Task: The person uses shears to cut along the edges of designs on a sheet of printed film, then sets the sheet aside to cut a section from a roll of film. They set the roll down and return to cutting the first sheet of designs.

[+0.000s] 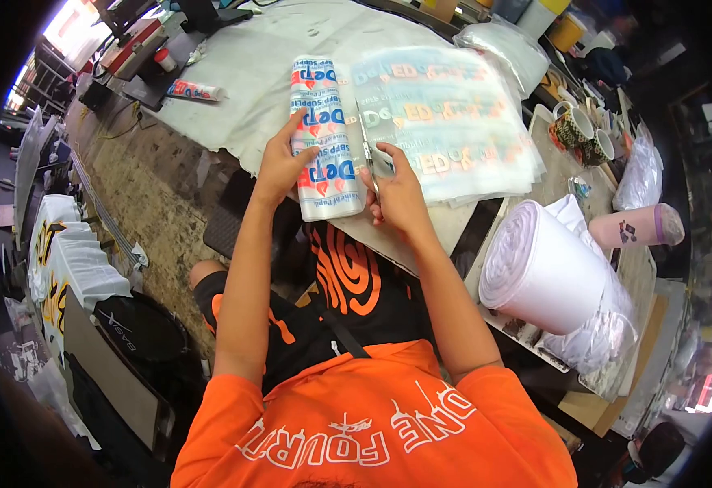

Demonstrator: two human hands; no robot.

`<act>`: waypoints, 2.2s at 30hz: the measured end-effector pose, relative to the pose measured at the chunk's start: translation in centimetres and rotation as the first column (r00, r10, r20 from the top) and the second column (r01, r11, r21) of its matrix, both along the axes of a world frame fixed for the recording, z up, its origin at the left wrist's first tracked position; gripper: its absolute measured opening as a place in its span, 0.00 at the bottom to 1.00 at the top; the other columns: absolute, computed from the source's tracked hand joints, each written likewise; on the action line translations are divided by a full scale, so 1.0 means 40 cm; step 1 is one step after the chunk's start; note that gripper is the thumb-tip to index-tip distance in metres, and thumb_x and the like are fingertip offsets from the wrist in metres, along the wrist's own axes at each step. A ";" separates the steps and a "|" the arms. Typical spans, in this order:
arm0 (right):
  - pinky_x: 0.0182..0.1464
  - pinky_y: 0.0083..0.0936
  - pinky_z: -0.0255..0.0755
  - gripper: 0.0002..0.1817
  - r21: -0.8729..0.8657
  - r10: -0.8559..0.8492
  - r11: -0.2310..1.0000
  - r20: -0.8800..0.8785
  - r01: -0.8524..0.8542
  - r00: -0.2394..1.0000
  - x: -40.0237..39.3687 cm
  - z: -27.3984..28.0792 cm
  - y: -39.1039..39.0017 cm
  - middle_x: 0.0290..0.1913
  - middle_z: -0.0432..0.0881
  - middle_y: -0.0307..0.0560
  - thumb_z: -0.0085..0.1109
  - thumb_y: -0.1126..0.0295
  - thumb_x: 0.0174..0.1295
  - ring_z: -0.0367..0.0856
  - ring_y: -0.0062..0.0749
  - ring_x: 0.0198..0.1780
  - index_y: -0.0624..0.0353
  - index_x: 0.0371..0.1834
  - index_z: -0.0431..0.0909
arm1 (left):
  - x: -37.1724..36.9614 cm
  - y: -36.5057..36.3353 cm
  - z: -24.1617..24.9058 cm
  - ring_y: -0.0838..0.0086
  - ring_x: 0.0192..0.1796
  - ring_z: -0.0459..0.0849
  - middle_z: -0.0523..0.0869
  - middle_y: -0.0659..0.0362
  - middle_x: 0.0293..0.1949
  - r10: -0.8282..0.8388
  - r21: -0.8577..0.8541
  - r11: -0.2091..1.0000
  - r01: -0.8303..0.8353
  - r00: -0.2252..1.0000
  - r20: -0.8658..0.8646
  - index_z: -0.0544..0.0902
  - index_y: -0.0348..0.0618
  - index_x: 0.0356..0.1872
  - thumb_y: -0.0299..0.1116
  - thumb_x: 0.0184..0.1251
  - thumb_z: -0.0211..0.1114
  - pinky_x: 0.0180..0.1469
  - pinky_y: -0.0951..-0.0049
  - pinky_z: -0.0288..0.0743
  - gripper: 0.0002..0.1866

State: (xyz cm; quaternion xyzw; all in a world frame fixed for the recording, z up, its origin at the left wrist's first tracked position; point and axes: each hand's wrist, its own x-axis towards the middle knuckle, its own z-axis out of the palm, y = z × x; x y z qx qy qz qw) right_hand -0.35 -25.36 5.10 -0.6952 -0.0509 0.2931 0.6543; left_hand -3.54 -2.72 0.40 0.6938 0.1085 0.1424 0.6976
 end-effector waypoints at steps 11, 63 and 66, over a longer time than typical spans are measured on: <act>0.19 0.25 0.65 0.34 -0.015 -0.013 1.000 0.043 0.013 0.999 0.060 -0.027 0.045 0.23 0.78 0.41 0.68 0.62 0.75 0.70 0.22 0.17 0.52 0.80 0.63 | -0.003 0.003 -0.008 0.67 0.68 0.81 0.75 0.43 0.75 0.000 0.043 0.999 -0.002 0.999 0.050 0.66 0.34 0.81 0.12 0.63 0.67 0.68 0.68 0.78 0.42; 0.20 0.27 0.67 0.18 0.100 0.077 0.988 0.365 -0.121 0.928 0.182 -0.089 0.199 0.20 0.75 0.35 0.66 0.66 0.74 0.71 0.19 0.20 0.58 0.63 0.80 | -0.002 -0.024 0.015 0.62 0.69 0.78 0.70 0.46 0.74 0.275 -0.330 0.924 -0.195 0.937 0.217 0.61 0.38 0.81 0.17 0.68 0.58 0.71 0.63 0.76 0.38; 0.19 0.27 0.67 0.16 0.108 0.052 0.989 0.407 -0.105 0.912 0.163 -0.060 0.203 0.20 0.76 0.35 0.68 0.66 0.73 0.72 0.19 0.19 0.57 0.60 0.82 | -0.010 -0.021 0.021 0.63 0.67 0.80 0.71 0.46 0.73 0.261 -0.385 0.910 -0.153 0.934 0.245 0.62 0.38 0.81 0.17 0.67 0.58 0.68 0.63 0.78 0.38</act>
